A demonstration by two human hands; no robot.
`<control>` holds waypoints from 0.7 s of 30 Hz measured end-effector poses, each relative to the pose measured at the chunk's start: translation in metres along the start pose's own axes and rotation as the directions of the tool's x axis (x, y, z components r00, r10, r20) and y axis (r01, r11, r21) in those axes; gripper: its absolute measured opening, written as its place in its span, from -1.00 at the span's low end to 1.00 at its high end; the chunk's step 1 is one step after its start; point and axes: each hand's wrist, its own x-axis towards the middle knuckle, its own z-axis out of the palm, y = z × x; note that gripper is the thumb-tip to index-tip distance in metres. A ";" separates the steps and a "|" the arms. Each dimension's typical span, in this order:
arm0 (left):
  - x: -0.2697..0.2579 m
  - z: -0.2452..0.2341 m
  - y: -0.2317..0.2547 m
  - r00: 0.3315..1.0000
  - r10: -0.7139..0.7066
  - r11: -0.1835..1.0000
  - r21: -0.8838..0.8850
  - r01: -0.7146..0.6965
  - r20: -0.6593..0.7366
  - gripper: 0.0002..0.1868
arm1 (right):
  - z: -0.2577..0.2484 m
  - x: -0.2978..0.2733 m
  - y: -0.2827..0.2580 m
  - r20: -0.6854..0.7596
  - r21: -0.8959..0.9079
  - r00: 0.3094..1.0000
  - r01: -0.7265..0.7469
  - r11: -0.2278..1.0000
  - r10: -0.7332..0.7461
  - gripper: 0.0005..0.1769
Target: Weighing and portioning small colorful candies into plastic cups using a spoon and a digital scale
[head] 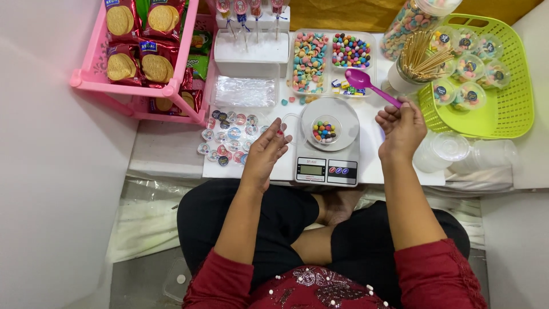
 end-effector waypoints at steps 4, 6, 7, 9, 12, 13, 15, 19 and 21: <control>0.000 0.002 -0.005 1.000 0.015 1.000 -0.013 -0.015 0.001 -0.39 | -0.018 -0.044 -0.022 0.034 -0.024 0.998 0.051 0.998 -0.050 -0.79; -0.003 0.004 -0.002 1.000 0.014 1.000 -0.016 -0.014 -0.008 -0.39 | -0.025 -0.062 -0.024 0.056 -0.099 0.995 0.082 0.992 -0.077 -0.79; -0.003 0.006 -0.002 1.000 0.013 1.000 -0.017 -0.014 -0.008 -0.39 | -0.024 -0.072 -0.026 0.056 -0.100 0.995 0.082 0.992 -0.077 -0.79; -0.004 0.007 -0.003 1.000 0.013 1.000 -0.020 -0.013 -0.006 -0.39 | -0.023 -0.093 -0.028 0.135 -0.185 0.978 0.184 0.965 -0.160 -0.80; -0.008 0.010 -0.001 1.000 0.026 1.000 -0.008 -0.026 -0.004 -0.38 | -0.022 -0.118 -0.026 0.231 -0.242 0.945 0.287 0.927 -0.232 -0.80; -0.009 0.010 -0.001 1.000 0.024 1.000 -0.007 -0.024 -0.007 -0.38 | -0.023 -0.122 -0.024 0.232 -0.242 0.945 0.284 0.928 -0.229 -0.80; -0.010 0.010 -0.001 0.999 0.032 0.999 0.001 -0.032 0.003 -0.37 | -0.025 -0.129 -0.019 0.339 -0.294 0.889 0.411 0.863 -0.307 -0.80; -0.012 0.009 0.002 0.999 0.033 0.999 0.003 -0.033 0.009 -0.37 | -0.023 -0.135 -0.022 0.402 -0.309 0.842 0.495 0.812 -0.360 -0.81; -0.014 0.007 0.003 0.999 0.033 0.999 0.008 -0.033 0.023 -0.36 | -0.024 -0.131 -0.022 0.273 -0.294 0.909 0.392 0.872 -0.316 -0.80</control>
